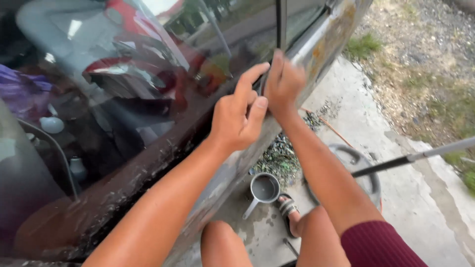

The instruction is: The person sits on the ground next to a dark-colored car and uses a sanding block to sand the side panel near the rear window. They repeatedly dip the sanding block into a metal cup of water and continue sanding the wet surface.

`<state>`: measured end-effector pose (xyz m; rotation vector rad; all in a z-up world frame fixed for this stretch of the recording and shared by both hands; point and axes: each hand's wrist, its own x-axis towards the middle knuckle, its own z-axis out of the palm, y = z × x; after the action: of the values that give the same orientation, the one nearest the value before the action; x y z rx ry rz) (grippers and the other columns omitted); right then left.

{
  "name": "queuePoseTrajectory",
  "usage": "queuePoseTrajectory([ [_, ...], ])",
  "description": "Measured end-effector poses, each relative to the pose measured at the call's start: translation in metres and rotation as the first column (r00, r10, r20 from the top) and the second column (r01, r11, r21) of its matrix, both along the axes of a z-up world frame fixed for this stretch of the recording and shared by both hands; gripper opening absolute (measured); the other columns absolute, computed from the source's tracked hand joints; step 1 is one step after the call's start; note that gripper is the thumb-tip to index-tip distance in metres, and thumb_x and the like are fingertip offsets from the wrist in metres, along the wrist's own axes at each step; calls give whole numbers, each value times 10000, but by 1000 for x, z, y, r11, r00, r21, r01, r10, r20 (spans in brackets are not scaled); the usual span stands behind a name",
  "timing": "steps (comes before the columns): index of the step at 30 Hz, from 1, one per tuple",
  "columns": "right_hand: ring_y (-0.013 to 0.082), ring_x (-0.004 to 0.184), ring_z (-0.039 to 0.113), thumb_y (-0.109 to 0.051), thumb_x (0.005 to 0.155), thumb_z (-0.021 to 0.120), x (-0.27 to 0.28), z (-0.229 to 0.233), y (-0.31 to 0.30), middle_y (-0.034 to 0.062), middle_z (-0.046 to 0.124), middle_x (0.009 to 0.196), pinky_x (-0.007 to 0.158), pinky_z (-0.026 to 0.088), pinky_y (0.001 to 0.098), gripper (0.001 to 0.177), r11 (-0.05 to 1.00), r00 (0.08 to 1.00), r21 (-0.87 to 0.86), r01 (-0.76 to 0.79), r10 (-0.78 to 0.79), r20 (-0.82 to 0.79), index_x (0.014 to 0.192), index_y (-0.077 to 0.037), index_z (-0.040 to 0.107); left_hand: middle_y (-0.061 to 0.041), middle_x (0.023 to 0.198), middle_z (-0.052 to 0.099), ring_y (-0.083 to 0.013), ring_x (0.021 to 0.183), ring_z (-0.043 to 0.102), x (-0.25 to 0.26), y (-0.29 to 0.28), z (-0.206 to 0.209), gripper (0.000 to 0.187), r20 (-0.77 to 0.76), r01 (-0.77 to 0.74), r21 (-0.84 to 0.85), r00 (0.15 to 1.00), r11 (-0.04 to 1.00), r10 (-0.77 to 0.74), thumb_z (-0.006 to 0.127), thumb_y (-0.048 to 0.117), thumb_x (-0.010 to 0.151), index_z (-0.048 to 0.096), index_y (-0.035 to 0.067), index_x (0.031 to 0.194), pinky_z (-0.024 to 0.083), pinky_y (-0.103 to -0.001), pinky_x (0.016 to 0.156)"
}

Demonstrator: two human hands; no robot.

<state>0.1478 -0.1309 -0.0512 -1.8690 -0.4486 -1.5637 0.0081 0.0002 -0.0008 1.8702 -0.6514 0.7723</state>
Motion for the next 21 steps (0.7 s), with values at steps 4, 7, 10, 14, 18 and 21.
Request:
queuePoseTrajectory([
  [4, 311, 511, 501, -291, 1088, 463, -23, -6, 9, 106, 598, 570, 678, 426, 458, 520, 988, 980, 87, 125, -110, -166, 656, -42, 611, 62, 629, 421, -135, 528, 458, -9, 1, 7, 542, -101, -36, 7, 994, 999, 37, 366, 398, 1101, 402, 105, 1556, 356, -320, 580],
  [7, 212, 586, 163, -148, 1046, 394, -39, -34, 0, 32, 266, 540, 657, 290, 403, 426, 995, 964, 74, -73, 90, -251, 638, -91, 284, 73, 640, 362, -105, 542, 380, -5, -1, 4, 569, -119, -8, 15, 993, 1000, 10, 365, 416, 1096, 379, 121, 1582, 307, -288, 564],
  [10, 251, 468, 260, -152, 1106, 489, -9, -6, -13, 92, 303, 494, 549, 295, 448, 547, 997, 993, -69, -17, 9, -114, 582, -47, 370, 69, 633, 480, -115, 515, 470, -6, -5, 4, 604, -120, -16, 24, 993, 1000, 19, 356, 489, 1096, 378, 130, 1580, 317, -321, 535],
  [14, 106, 551, 215, -282, 1113, 426, -18, -14, -9, -28, 227, 554, 514, 173, 367, 512, 995, 948, 101, 18, 15, -318, 652, -118, 278, 75, 629, 377, -95, 552, 377, -9, -5, 5, 554, -147, 11, 10, 989, 1000, -9, 400, 427, 1098, 371, 160, 1582, 302, -284, 578],
  [18, 166, 468, 315, -255, 1136, 441, -16, -9, -11, 82, 350, 491, 491, 227, 428, 566, 999, 974, -39, -14, 5, -227, 611, -51, 398, 65, 654, 441, -123, 556, 439, -5, -4, 5, 596, -159, -5, 46, 987, 999, 13, 387, 482, 1087, 358, 161, 1587, 322, -317, 572],
  [21, 124, 477, 174, -335, 1124, 466, 13, 20, -6, -12, 254, 500, 484, 162, 357, 580, 998, 989, 32, 58, -53, -140, 596, -128, 343, 70, 617, 377, -104, 527, 390, -9, -4, 8, 602, -134, -8, 32, 991, 999, 13, 362, 496, 1091, 380, 136, 1573, 261, -318, 558],
])
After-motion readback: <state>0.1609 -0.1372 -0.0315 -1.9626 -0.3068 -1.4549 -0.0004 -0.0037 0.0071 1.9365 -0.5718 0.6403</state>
